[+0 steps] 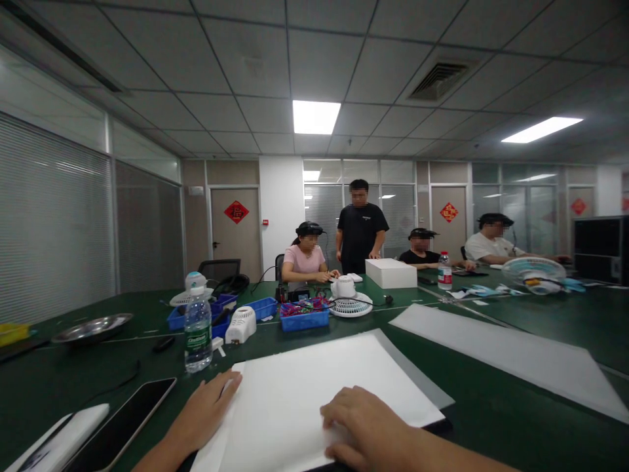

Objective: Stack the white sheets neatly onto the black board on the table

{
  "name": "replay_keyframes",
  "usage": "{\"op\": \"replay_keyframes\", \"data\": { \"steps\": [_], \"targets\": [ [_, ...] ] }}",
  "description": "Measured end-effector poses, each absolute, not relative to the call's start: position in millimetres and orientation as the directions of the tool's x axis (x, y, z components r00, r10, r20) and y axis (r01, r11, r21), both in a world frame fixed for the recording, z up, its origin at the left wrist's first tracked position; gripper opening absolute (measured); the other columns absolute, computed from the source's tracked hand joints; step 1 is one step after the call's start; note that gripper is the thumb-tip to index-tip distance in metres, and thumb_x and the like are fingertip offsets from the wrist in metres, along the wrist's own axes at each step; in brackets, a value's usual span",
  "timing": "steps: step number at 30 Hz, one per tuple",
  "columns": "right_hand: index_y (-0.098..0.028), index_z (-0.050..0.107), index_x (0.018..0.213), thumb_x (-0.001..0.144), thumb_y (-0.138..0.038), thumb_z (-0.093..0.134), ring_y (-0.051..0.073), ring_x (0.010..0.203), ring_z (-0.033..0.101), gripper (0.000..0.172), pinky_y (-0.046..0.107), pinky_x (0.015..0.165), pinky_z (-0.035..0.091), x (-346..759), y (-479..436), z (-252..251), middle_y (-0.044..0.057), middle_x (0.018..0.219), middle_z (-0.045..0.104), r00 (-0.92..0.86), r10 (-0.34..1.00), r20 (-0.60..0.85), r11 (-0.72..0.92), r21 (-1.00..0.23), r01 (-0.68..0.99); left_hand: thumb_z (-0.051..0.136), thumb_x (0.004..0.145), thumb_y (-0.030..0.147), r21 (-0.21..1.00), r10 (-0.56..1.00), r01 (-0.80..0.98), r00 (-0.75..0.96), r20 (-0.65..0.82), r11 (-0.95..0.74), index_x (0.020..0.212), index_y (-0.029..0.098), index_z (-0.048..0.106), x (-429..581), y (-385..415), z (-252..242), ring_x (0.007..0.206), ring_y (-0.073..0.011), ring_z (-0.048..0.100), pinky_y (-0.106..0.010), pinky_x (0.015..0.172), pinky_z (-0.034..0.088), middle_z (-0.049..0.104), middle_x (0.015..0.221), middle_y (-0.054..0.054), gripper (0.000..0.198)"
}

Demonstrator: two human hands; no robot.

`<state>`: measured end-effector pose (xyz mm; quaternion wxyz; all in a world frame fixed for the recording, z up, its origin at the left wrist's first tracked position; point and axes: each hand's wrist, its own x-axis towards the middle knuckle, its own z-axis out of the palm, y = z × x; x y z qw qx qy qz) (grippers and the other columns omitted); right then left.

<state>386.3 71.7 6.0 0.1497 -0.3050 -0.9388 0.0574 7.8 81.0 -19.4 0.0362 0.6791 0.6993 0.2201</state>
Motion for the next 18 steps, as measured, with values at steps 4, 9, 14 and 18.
{"op": "replay_keyframes", "data": {
  "steps": [4, 9, 14, 18],
  "targets": [
    [-0.025, 0.064, 0.12, 0.089, -0.047, 0.06, 0.025, 0.116, 0.056, 0.038, 0.039, 0.101, 0.038, 384, 69, 10, 0.005, 0.128, 0.064, -0.828, 0.504, 0.247, 0.858, -0.252, 0.447, 0.046, 0.085, 0.058, 0.345, 0.966, 0.939, -0.09, 0.243, 0.0, 0.135, 0.016, 0.059, 7, 83, -20, 0.139, -0.0321, 0.045, -0.055, 0.12, 0.021, 0.053, 0.148, -0.012, 0.067],
    [-0.024, 0.064, 0.121, 0.091, -0.052, 0.057, 0.031, 0.121, 0.054, 0.042, 0.048, 0.102, 0.04, 381, 68, 11, 0.009, 0.14, 0.057, -0.846, 0.488, 0.214, 0.868, -0.224, 0.443, 0.05, 0.081, 0.056, 0.333, 0.968, 0.943, -0.098, 0.231, 0.016, 0.14, 0.017, 0.055, 8, 83, -20, 0.141, -0.0319, 0.042, -0.052, 0.119, 0.025, 0.049, 0.151, -0.011, 0.071],
    [-0.028, 0.059, 0.133, 0.089, -0.058, 0.057, 0.038, 0.133, 0.045, 0.054, 0.062, 0.107, 0.033, 380, 66, 3, 0.011, 0.153, 0.041, -0.838, 0.513, 0.187, 0.844, -0.287, 0.453, 0.051, 0.08, 0.05, 0.318, 0.971, 0.948, -0.09, 0.222, 0.015, 0.14, 0.018, 0.056, 7, 85, -21, 0.141, -0.0308, 0.043, -0.05, 0.118, 0.03, 0.049, 0.152, -0.01, 0.068],
    [-0.031, 0.053, 0.141, 0.09, -0.058, 0.056, 0.033, 0.138, 0.041, 0.058, 0.055, 0.113, 0.03, 391, 76, 4, 0.009, 0.155, 0.039, -0.854, 0.46, 0.242, 0.863, -0.348, 0.366, 0.049, 0.08, 0.04, 0.316, 0.971, 0.949, -0.066, 0.231, -0.011, 0.137, 0.019, 0.059, 3, 89, -26, 0.141, -0.0287, 0.043, -0.049, 0.118, 0.029, 0.049, 0.151, -0.01, 0.061]
  ]
}}
